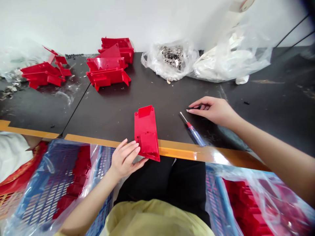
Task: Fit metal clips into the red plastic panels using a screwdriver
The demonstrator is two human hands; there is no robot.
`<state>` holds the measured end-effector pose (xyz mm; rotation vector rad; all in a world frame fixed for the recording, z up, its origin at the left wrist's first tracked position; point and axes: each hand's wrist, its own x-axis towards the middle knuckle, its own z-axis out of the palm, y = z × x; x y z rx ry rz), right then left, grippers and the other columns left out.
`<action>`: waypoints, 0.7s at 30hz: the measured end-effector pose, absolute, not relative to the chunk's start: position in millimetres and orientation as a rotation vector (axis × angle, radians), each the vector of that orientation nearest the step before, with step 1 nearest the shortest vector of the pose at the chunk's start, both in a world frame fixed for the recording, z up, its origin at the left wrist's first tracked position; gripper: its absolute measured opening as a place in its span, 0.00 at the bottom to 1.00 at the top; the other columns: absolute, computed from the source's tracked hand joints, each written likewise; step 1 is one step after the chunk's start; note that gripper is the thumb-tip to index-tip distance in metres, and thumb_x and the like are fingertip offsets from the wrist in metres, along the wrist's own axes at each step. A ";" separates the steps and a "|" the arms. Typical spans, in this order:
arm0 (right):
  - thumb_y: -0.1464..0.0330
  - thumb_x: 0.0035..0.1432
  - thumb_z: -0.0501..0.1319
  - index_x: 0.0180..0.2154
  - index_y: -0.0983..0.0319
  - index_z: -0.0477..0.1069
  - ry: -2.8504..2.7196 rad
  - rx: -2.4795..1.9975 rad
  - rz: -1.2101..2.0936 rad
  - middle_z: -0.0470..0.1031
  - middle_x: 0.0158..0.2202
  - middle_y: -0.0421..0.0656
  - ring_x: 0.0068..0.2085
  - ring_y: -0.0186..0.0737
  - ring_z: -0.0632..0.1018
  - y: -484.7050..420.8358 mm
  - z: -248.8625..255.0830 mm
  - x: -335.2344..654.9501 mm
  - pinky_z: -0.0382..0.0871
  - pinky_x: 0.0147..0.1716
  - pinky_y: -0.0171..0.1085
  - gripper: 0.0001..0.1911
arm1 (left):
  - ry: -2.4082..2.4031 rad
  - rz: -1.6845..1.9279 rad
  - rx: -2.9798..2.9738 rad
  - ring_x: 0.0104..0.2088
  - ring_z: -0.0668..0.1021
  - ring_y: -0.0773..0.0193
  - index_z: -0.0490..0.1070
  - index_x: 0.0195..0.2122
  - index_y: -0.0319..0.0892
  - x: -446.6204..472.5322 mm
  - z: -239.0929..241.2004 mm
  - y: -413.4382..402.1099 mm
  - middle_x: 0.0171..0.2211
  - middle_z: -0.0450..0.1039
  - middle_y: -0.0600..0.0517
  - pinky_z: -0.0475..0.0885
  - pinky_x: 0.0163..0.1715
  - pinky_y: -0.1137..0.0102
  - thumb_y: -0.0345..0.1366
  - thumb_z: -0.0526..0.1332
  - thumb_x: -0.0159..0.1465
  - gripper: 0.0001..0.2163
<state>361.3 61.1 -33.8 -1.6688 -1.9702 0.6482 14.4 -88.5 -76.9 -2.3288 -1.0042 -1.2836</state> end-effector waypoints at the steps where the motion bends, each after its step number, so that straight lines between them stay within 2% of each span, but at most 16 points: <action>1: 0.51 0.50 0.67 0.39 0.58 0.81 -1.967 -1.698 0.673 0.77 0.33 0.43 0.29 0.36 0.69 61.9 -31.4 360.3 0.65 0.32 0.39 0.20 | -1.008 -1.277 -2.344 0.42 0.83 0.57 0.64 0.58 0.37 13.6 -76.6 -88.0 0.39 0.78 0.47 0.78 0.51 0.60 0.39 0.73 0.54 0.32; 8: 0.61 0.52 0.68 0.36 0.63 0.81 -2.036 -1.867 0.774 0.75 0.26 0.42 0.27 0.34 0.66 69.3 -10.1 349.9 0.60 0.30 0.39 0.13 | -1.016 -1.231 -2.492 0.45 0.83 0.59 0.71 0.47 0.40 11.6 -77.1 -86.5 0.41 0.81 0.48 0.78 0.51 0.61 0.33 0.67 0.62 0.12; 12: 0.61 0.50 0.69 0.35 0.62 0.81 -2.090 -1.888 0.791 0.77 0.29 0.42 0.28 0.34 0.68 75.0 -5.1 346.9 0.62 0.31 0.38 0.12 | -1.014 -1.219 -2.485 0.43 0.83 0.61 0.74 0.45 0.41 12.3 -71.9 -86.9 0.39 0.81 0.49 0.78 0.51 0.63 0.30 0.66 0.62 0.10; 15: 0.62 0.47 0.70 0.31 0.61 0.81 -2.118 -1.914 0.798 0.76 0.25 0.41 0.27 0.35 0.70 78.7 -3.2 346.0 0.62 0.31 0.38 0.10 | -0.991 -1.216 -2.453 0.41 0.84 0.62 0.74 0.43 0.40 12.8 -67.2 -86.2 0.37 0.82 0.51 0.79 0.50 0.64 0.29 0.66 0.62 0.08; 21: 0.60 0.47 0.68 0.29 0.58 0.80 -2.193 -1.883 0.873 0.77 0.24 0.40 0.28 0.39 0.75 79.8 -4.5 348.1 0.65 0.30 0.39 0.10 | -0.887 -1.164 -2.508 0.46 0.83 0.60 0.74 0.43 0.38 14.3 -63.5 -84.7 0.40 0.82 0.48 0.77 0.53 0.64 0.29 0.67 0.61 0.09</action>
